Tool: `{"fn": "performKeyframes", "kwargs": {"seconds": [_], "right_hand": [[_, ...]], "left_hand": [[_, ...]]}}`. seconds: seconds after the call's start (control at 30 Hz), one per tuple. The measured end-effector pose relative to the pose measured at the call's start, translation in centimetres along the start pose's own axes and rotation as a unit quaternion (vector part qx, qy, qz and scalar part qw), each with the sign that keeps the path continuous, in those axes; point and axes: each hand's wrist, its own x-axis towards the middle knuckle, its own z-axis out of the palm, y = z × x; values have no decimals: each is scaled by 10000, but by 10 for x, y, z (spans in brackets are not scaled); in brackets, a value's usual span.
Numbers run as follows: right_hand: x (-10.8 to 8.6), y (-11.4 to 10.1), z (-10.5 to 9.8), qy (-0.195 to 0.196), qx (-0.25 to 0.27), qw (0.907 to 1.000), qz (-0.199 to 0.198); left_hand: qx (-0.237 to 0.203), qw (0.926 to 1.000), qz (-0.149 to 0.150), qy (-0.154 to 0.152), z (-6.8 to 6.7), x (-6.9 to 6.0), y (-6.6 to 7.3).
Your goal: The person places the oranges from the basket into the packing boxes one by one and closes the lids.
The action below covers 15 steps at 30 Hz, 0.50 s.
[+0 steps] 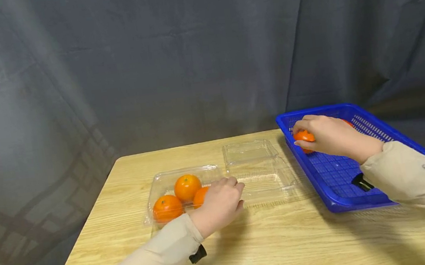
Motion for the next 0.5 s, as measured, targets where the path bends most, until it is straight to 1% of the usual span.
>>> {"fn": "performKeyframes", "kwargs": {"seconds": [0.1,0.2,0.27,0.33,0.5], "right_hand": [[6,13,1,-307,16,9990,323],[12,25,4,-507,-28,9976,468],[15,33,5,-595,-67,9967,541],[19,41,8,-709,-72,9953,663],[26,57,15,-1034,-91,9897,985]], "left_hand": [[24,9995,-12,-306,2,4,4],[-54,9980,-125,-615,5,7,6],[-101,9969,-218,-747,7,8,6],[-61,9963,-282,-807,9,9,7],[326,9954,-336,-837,17,12,8]]}}
